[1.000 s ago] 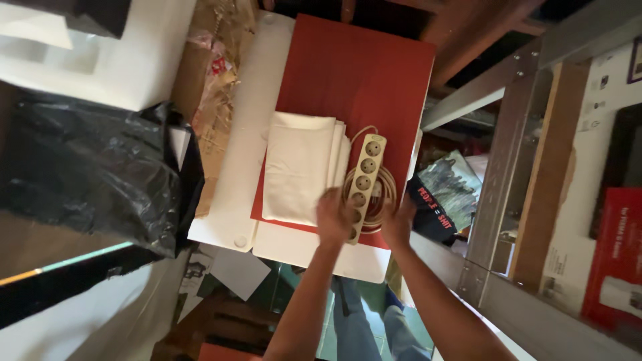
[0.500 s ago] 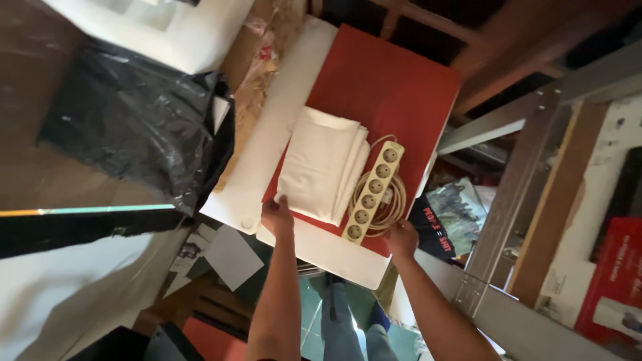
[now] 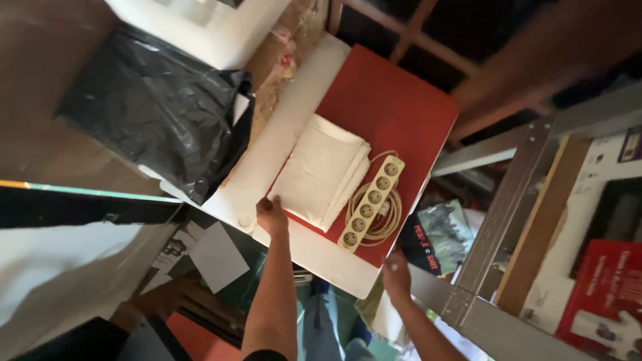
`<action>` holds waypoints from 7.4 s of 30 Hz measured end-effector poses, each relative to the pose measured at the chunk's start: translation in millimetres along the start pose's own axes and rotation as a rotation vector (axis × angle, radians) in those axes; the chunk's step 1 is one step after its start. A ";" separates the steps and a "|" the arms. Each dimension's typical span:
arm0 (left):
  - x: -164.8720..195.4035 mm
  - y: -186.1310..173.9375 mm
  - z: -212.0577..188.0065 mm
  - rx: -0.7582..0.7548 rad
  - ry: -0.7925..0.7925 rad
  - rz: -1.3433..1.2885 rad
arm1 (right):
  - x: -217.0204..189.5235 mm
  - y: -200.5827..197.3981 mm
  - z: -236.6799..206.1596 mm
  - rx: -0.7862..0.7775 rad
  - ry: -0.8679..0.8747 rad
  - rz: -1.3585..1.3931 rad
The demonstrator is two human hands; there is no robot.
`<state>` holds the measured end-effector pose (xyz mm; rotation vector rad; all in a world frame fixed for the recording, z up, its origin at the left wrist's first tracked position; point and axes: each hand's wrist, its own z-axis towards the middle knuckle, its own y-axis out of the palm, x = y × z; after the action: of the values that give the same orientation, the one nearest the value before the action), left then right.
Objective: The person sweeps the floor with a blue duster, sets a long metal ruler on the work table, and handles a printer cable. They then pick up a clear plastic sheet, open the printer, place the sheet inside, and finally handle a green measuring tape and a color swatch card.
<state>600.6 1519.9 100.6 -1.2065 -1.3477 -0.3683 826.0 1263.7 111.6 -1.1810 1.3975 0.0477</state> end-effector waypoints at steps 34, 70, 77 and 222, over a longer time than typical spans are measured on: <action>-296.8 -625.1 -815.6 0.830 -0.652 -0.048 | 28.8 -116.0 -443.3 -1.293 -0.864 -0.416; -611.1 -919.6 -1122.5 0.849 -1.198 -0.381 | 192.0 38.8 -1127.7 -1.622 -0.359 -0.432; -662.2 -1076.4 -1061.6 0.970 -1.133 -0.261 | 162.3 107.8 -1225.0 -1.519 0.232 -0.339; -658.3 -1403.0 -577.8 0.167 0.172 -0.058 | -21.9 190.7 -1493.3 -1.741 -0.754 0.324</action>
<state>-388.7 206.6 279.3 -0.9772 -1.2410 -0.3836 -373.2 398.9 396.1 -1.8696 0.5863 2.0273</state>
